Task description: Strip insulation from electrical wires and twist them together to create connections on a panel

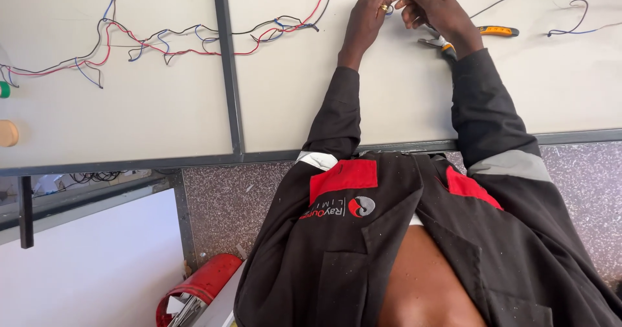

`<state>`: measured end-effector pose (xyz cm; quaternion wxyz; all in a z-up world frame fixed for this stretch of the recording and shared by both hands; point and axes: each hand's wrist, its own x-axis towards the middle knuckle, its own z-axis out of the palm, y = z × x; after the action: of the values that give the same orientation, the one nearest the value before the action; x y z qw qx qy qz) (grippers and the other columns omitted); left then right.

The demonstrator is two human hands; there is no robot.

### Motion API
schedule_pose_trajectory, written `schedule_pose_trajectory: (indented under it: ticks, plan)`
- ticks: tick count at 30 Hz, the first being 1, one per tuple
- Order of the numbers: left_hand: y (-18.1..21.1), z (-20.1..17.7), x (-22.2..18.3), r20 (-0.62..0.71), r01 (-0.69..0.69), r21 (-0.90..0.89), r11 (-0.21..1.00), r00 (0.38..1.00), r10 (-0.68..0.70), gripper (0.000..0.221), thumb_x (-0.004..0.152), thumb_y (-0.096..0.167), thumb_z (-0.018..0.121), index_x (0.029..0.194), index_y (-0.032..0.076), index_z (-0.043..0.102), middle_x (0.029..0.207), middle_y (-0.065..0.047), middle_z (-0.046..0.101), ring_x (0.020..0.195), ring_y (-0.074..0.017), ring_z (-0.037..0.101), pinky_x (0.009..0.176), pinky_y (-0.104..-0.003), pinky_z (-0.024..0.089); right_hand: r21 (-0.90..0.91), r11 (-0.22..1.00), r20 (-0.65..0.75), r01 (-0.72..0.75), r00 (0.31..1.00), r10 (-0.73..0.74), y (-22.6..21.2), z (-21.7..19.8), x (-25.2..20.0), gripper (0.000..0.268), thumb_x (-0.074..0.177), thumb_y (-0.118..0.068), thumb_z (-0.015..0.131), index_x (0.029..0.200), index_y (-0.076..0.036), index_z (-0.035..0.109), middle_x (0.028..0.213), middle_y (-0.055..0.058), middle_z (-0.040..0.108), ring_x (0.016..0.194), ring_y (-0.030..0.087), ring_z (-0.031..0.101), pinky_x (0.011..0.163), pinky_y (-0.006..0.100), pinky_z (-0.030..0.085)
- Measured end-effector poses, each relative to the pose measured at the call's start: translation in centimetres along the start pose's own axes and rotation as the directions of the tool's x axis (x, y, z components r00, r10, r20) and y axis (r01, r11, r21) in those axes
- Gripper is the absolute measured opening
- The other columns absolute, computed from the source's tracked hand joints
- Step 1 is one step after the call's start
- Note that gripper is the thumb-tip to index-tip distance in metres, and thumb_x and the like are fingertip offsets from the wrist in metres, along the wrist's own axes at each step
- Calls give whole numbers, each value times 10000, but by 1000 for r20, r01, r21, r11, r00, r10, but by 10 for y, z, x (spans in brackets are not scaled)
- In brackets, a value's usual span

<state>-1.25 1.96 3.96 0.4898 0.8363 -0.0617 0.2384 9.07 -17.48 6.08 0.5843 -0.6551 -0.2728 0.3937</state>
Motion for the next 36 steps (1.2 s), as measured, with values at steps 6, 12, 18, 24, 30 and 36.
schedule_pose_trajectory:
  ticks: [6, 12, 18, 24, 30, 36]
  plan:
    - [-11, 17, -1, -51, 68, 5, 998, 996, -67, 459, 876, -99, 490, 1145, 182, 733, 1202, -31, 682, 1215, -221, 657, 919, -329, 585, -919, 305, 39, 251, 827, -561, 44, -22, 14, 478, 1025, -167, 1039, 1294, -31, 667, 1165, 123, 785, 963, 382, 724, 740, 520, 525]
    - [-29, 18, -1, -90, 17, 39, 999, 996, -14, 134, 1073, 114, 687, 1123, 130, 810, 1076, 22, 792, 1084, -187, 682, 925, -323, 558, -797, 408, 39, 445, 713, -701, 41, -14, 15, 121, 1203, 26, 907, 1158, 31, 794, 1043, 136, 776, 876, 284, 674, 791, 417, 515]
    - [-13, 7, 0, -146, 22, -39, 999, 989, -27, 132, 1007, 53, 720, 1003, 172, 776, 996, 39, 747, 979, -140, 683, 808, -296, 546, -421, 834, -177, 357, 869, -462, 19, 8, 10, 243, 1269, 35, 801, 1040, 31, 721, 887, 127, 789, 689, 179, 742, 681, 280, 584]
    - [-50, 20, -6, -174, -36, 13, 999, 984, 37, 312, 903, -37, 748, 1086, 191, 856, 1059, 44, 856, 1025, -173, 771, 892, -298, 609, 436, 799, 191, -413, 910, 367, 70, -44, 68, 201, 1046, -246, 674, 870, -263, 579, 664, -130, 485, 580, 44, 404, 585, 225, 327]
    - [-24, 3, -4, -166, -40, -83, 996, 986, 26, 278, 974, -13, 665, 1104, 146, 852, 1090, 18, 821, 1077, -165, 758, 903, -285, 607, -52, 977, -345, -208, 922, 178, 35, -6, 49, 139, 1026, -269, 667, 1002, -138, 709, 669, 61, 688, 520, 148, 695, 500, 213, 533]
    - [-21, 5, -5, -183, -41, -21, 999, 982, 36, 158, 1001, 9, 724, 1087, 114, 805, 1088, -4, 780, 1065, -191, 759, 919, -303, 571, -738, 434, -167, 517, 483, -860, 15, 32, 3, 40, 1160, 135, 842, 1148, 97, 841, 1076, 206, 765, 973, 328, 726, 792, 402, 616]
